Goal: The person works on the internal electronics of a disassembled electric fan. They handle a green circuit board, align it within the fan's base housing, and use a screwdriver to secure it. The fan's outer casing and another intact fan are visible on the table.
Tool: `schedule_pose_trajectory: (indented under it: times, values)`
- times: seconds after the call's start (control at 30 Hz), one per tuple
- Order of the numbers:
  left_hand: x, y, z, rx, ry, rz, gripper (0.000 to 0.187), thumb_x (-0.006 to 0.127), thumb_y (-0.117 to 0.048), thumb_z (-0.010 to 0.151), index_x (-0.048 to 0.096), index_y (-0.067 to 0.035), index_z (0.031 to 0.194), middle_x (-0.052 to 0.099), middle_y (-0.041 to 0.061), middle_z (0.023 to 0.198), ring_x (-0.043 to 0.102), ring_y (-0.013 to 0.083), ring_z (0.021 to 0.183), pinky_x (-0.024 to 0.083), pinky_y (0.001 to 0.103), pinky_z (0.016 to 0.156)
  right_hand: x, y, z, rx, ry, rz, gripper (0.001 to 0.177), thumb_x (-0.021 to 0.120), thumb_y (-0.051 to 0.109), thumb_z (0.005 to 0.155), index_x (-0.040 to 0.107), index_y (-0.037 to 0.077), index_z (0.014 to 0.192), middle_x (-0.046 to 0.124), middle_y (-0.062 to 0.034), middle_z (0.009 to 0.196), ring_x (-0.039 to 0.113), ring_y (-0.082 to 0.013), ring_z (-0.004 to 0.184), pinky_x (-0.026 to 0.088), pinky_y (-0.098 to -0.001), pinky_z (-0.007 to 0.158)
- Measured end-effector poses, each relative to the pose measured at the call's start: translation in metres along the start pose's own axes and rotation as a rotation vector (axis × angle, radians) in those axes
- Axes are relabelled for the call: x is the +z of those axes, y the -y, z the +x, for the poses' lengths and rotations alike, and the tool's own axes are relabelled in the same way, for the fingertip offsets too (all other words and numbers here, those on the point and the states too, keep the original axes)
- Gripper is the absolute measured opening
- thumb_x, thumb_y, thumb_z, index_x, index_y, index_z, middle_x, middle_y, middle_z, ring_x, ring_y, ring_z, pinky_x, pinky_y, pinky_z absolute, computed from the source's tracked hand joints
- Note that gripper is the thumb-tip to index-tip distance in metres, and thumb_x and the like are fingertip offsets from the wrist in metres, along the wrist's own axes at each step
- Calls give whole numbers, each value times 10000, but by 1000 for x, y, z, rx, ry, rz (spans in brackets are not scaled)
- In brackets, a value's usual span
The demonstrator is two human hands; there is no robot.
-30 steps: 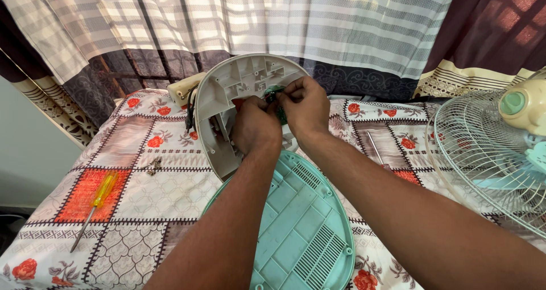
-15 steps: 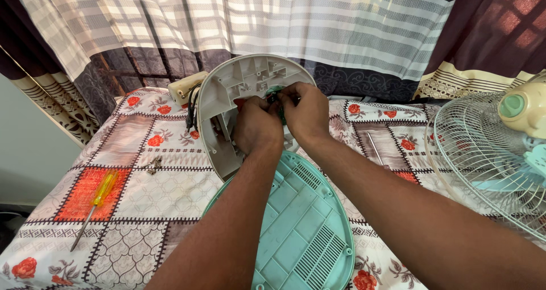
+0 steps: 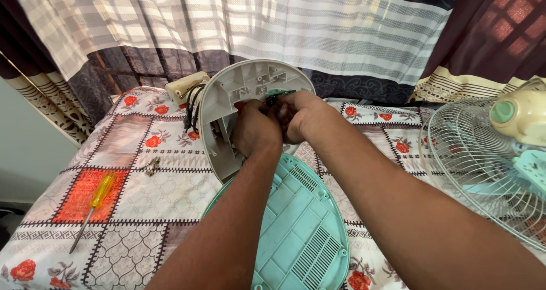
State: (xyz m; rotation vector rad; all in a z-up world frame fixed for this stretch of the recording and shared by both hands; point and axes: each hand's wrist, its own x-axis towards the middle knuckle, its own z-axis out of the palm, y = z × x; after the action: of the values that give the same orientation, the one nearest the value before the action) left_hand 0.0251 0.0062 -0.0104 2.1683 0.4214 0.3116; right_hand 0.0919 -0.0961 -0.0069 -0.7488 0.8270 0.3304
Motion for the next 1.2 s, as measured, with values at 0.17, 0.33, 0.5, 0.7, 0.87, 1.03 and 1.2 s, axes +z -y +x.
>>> schedule_pose_trajectory:
  times: [0.17, 0.33, 0.5, 0.7, 0.87, 1.03, 1.2]
  values:
    - [3, 0, 4, -10, 7, 11, 222, 743, -326, 872, 738, -170, 1031, 759, 74, 1024, 730, 297, 931, 567, 434, 799, -3, -5, -21, -113, -43, -243, 270, 685, 240, 953, 632, 151, 703, 578, 52, 670, 498, -120, 582, 470, -310, 628]
    - [1, 2, 2, -14, 30, -13, 216, 731, -329, 888, 728, -157, 1018, 768, 67, 987, 741, 283, 897, 571, 431, 775, -12, -15, -45, -312, -91, -473, 298, 624, 364, 960, 679, 131, 782, 589, 13, 739, 491, -160, 687, 456, -375, 711]
    - [2, 2, 2, 15, 0, -2, 260, 757, -395, 871, 740, -164, 989, 765, 82, 944, 729, 312, 876, 558, 442, 770, -27, -36, -50, -889, -239, -791, 229, 708, 315, 867, 730, 87, 880, 680, -34, 751, 642, -189, 685, 487, -361, 664]
    - [5, 4, 6, 9, 21, 4, 254, 755, -395, 867, 740, -165, 974, 765, 86, 944, 724, 323, 885, 554, 452, 765, -29, -48, -54, -1403, -296, -1164, 225, 767, 257, 784, 739, 74, 913, 733, -90, 792, 705, -268, 743, 491, -401, 700]
    - [9, 6, 7, 11, -1, 3, 262, 755, -412, 866, 740, -171, 968, 763, 88, 937, 720, 330, 886, 549, 464, 766, -22, -45, -55, -1490, -368, -1282, 154, 757, 230, 791, 791, 112, 884, 750, -72, 823, 697, -284, 809, 403, -463, 800]
    - [10, 6, 8, -10, -12, 2, 246, 753, -406, 860, 737, -187, 971, 760, 80, 965, 711, 335, 910, 545, 482, 763, -18, -40, -57, -1612, -414, -1387, 136, 759, 234, 771, 820, 135, 841, 749, -69, 808, 684, -277, 826, 361, -459, 805]
    - [10, 4, 8, -25, 13, 8, 226, 724, -391, 883, 729, -189, 983, 757, 84, 990, 710, 336, 919, 546, 482, 772, -14, -40, -62, -1477, -413, -1424, 185, 735, 288, 844, 813, 119, 847, 755, -69, 790, 691, -262, 774, 359, -441, 821]
